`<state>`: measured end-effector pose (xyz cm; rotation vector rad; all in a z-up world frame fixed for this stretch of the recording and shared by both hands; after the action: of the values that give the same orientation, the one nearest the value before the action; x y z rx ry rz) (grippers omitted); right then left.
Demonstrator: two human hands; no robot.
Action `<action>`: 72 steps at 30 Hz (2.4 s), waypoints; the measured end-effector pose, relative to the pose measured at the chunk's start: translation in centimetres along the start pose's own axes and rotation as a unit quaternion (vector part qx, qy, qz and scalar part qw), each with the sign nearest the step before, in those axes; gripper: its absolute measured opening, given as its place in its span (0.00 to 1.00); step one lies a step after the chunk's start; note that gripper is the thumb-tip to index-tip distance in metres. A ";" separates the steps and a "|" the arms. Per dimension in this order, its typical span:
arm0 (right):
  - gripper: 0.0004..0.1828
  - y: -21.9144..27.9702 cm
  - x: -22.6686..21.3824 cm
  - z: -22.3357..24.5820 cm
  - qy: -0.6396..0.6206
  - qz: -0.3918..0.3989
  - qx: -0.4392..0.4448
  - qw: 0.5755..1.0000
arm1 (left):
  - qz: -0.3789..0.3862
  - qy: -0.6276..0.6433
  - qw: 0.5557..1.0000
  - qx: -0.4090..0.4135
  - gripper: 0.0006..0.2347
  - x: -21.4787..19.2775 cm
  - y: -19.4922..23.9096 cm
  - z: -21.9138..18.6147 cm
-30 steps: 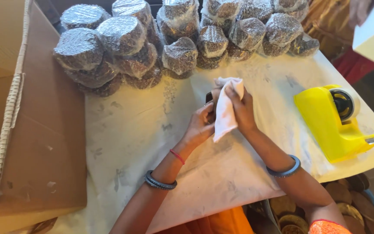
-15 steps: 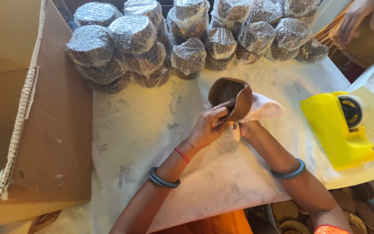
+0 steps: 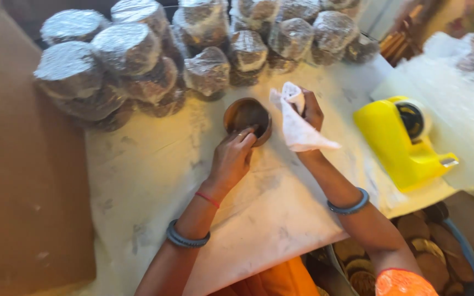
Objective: Wiping and cleaning small brown pottery or cup-like objects with a white cloth.
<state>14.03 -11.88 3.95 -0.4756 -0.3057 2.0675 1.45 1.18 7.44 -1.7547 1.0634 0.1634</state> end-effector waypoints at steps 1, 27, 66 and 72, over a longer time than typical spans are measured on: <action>0.18 0.0 -0.2 0.7 0.047 0.002 -0.029 0.998 | 0.005 0.007 1.000 0.006 0.10 0.2 -0.1 -0.3; 0.15 1.6 3.6 4.3 -0.412 -0.024 0.252 0.875 | -0.047 0.607 0.710 -0.354 0.29 5.5 2.0 5.2; 0.32 1.6 2.7 2.3 0.097 0.048 -0.041 0.993 | -0.030 0.503 0.833 -0.229 0.40 3.1 1.1 3.7; 0.27 2.3 0.8 -4.0 -0.134 -0.040 0.075 0.987 | -0.008 0.556 0.782 -0.282 0.40 2.7 0.7 3.9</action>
<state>13.71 -12.28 -0.74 -0.0921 -0.3172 2.0582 3.94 2.71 3.63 -2.4567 1.9693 -0.7525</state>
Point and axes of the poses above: each hand's wrist, its own y-axis away from the middle knuckle, its own x-axis out of the palm, z = x × y, the point moved 5 cm from there along -y, towards the middle knuckle, and after that the axes turned 8 degrees about -z, right-handed, at the moved point
